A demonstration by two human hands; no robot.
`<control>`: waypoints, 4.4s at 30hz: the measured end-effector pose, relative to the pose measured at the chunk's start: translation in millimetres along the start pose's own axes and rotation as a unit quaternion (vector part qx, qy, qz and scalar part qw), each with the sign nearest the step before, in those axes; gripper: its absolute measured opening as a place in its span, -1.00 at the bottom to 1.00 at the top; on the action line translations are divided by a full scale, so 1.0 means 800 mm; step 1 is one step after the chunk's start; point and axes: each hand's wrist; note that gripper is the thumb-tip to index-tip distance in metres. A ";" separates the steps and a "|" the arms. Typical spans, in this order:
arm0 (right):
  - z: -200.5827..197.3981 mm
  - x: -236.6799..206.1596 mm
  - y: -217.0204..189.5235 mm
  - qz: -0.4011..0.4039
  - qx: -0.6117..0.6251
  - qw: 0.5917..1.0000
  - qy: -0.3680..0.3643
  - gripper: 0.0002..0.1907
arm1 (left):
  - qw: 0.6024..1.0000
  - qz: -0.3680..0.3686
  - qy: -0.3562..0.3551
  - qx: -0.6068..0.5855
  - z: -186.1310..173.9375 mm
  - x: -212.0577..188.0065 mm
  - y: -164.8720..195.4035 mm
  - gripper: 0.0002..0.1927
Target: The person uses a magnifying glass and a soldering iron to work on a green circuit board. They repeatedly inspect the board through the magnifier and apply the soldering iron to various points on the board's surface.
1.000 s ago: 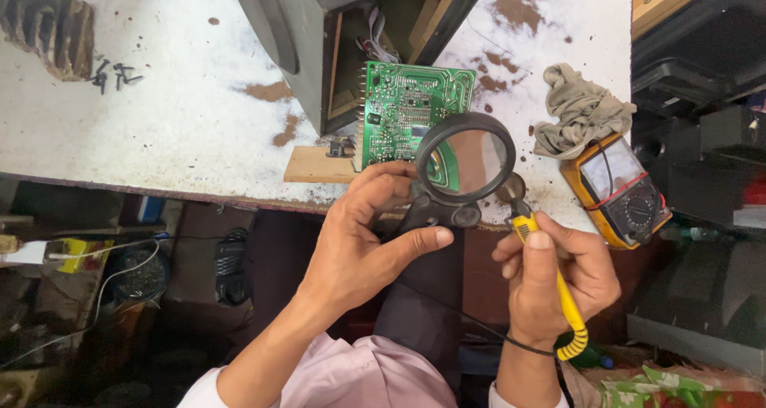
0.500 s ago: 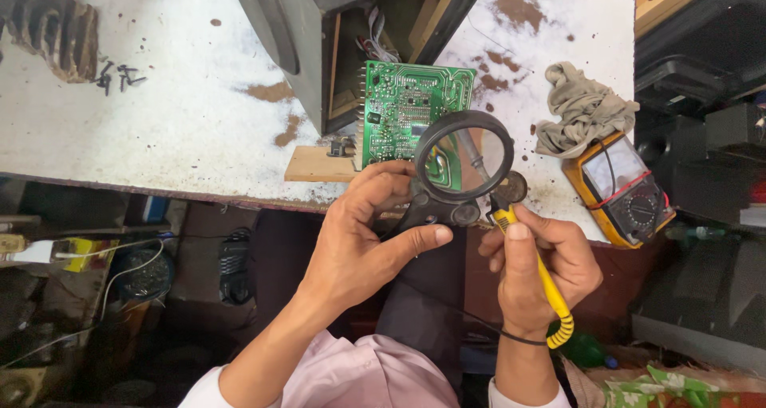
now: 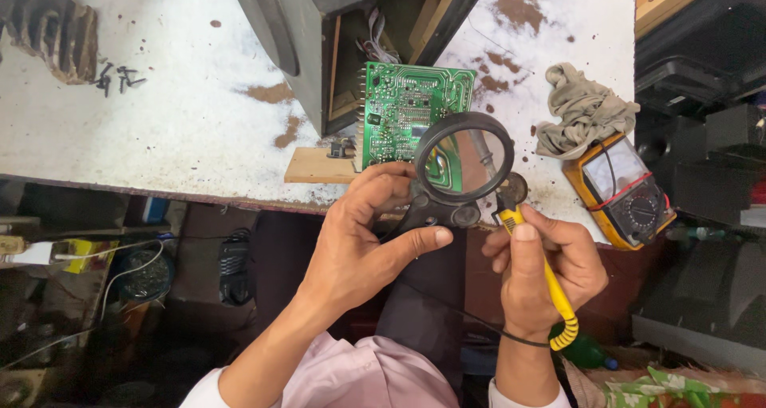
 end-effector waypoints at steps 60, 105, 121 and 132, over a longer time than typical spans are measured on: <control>-0.005 -0.007 0.005 -0.005 0.047 0.999 0.018 -0.87 | 1.000 0.008 -0.003 -0.002 0.002 0.000 0.001 -0.61; -0.010 -0.016 0.008 0.026 0.020 0.999 0.004 -0.83 | 1.000 -0.010 -0.011 -0.022 0.002 -0.001 0.003 -0.64; -0.009 -0.020 0.008 0.023 0.020 1.000 0.003 -0.83 | 1.000 -0.006 -0.007 -0.019 0.003 -0.001 -0.002 -0.63; -0.010 -0.020 0.007 0.018 0.017 1.000 0.004 -0.83 | 1.000 0.008 -0.009 0.003 0.002 -0.003 -0.003 -0.63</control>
Point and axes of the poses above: each hand's wrist, its own x-axis towards the middle knuckle, its own z-axis out of the palm, y = z × x, and after that the axes turned 14 degrees about -y, right-handed
